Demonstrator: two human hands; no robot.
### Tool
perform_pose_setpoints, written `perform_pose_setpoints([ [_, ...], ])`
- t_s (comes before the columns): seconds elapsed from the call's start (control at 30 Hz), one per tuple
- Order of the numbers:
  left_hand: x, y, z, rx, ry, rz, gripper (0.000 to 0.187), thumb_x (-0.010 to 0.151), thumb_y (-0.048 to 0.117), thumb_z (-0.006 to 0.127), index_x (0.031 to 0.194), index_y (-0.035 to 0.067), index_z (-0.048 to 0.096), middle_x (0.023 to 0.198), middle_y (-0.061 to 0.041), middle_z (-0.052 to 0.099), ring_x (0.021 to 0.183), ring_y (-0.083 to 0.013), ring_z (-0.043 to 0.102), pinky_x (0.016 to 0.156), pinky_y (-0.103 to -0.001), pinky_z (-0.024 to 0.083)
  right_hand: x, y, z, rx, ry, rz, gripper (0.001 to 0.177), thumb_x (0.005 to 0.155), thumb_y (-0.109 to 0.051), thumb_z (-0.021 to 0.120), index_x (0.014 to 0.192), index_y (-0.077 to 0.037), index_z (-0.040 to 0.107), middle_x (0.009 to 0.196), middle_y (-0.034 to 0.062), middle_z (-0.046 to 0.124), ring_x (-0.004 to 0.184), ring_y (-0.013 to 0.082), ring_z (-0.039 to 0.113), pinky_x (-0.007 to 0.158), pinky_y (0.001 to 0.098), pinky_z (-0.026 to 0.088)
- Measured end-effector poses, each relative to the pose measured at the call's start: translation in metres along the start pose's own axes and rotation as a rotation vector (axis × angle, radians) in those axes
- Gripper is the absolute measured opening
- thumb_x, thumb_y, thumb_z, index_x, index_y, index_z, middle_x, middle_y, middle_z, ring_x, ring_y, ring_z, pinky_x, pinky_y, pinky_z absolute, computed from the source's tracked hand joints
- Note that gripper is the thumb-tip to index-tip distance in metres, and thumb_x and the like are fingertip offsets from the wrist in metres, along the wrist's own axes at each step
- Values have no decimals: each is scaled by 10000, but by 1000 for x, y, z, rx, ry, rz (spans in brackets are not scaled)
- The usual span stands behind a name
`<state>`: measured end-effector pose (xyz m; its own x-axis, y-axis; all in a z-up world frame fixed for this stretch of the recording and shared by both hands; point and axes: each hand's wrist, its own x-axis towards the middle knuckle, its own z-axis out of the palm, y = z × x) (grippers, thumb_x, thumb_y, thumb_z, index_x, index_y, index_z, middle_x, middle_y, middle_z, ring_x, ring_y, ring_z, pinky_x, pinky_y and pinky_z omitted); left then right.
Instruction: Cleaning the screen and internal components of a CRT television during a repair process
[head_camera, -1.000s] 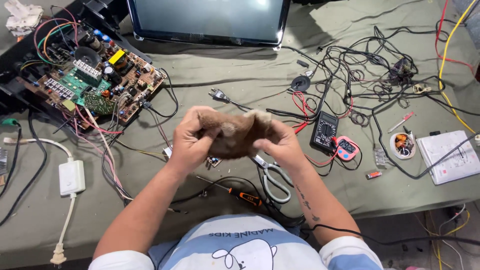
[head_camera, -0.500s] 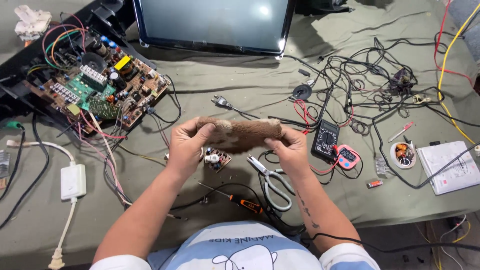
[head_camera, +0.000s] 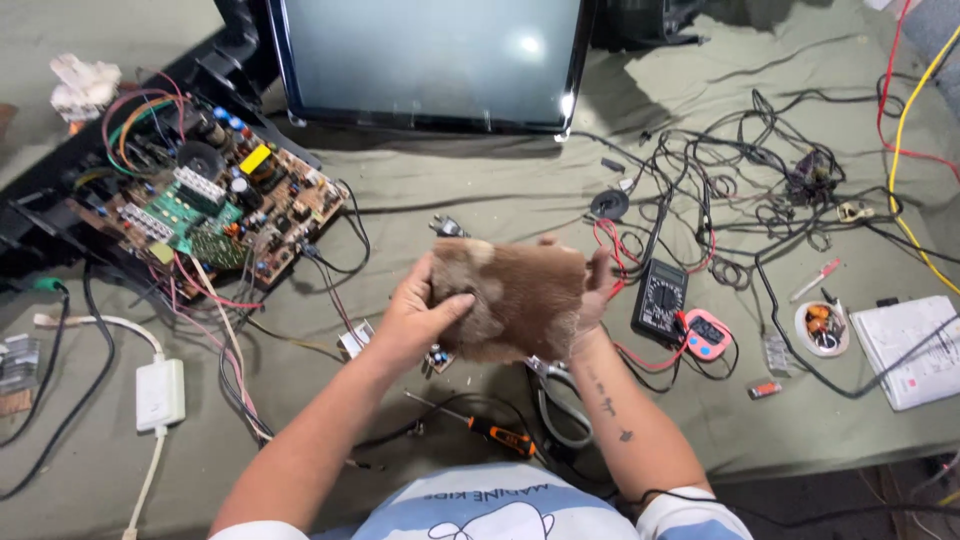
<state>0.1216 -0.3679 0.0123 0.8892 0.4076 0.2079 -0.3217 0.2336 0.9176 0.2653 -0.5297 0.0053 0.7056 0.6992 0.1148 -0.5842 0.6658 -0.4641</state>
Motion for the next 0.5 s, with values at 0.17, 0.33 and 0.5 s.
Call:
perform_pose_setpoints([
  [0.17, 20, 0, 11, -8, -27, -26, 542, 854, 35, 813, 1359, 79, 622, 1147, -77, 748, 1055, -144, 643, 978, -383, 545, -30, 46, 46, 103, -155, 90, 756, 1065, -654, 347, 1362, -15, 620, 1223, 105, 730, 1228, 174, 625, 1136, 302, 410],
  [0.33, 54, 19, -11, 297, -19, -15, 408, 896, 106, 785, 1294, 69, 703, 1080, -133, 789, 1000, -141, 685, 922, -384, 579, -3, 39, -5, 50, 308, 314, 465, 973, -445, 616, 1147, -31, 738, 1120, 161, 768, 1107, 345, 717, 1148, 553, 431],
  [0.5, 127, 26, -58, 658, -7, -54, 263, 858, 303, 835, 974, 73, 778, 1229, -180, 706, 1078, -346, 719, 923, -473, 567, 48, 11, 8, -68, 324, 385, 484, 956, -431, 631, 1208, -22, 690, 1154, 224, 731, 1129, 378, 699, 1097, 581, 473],
])
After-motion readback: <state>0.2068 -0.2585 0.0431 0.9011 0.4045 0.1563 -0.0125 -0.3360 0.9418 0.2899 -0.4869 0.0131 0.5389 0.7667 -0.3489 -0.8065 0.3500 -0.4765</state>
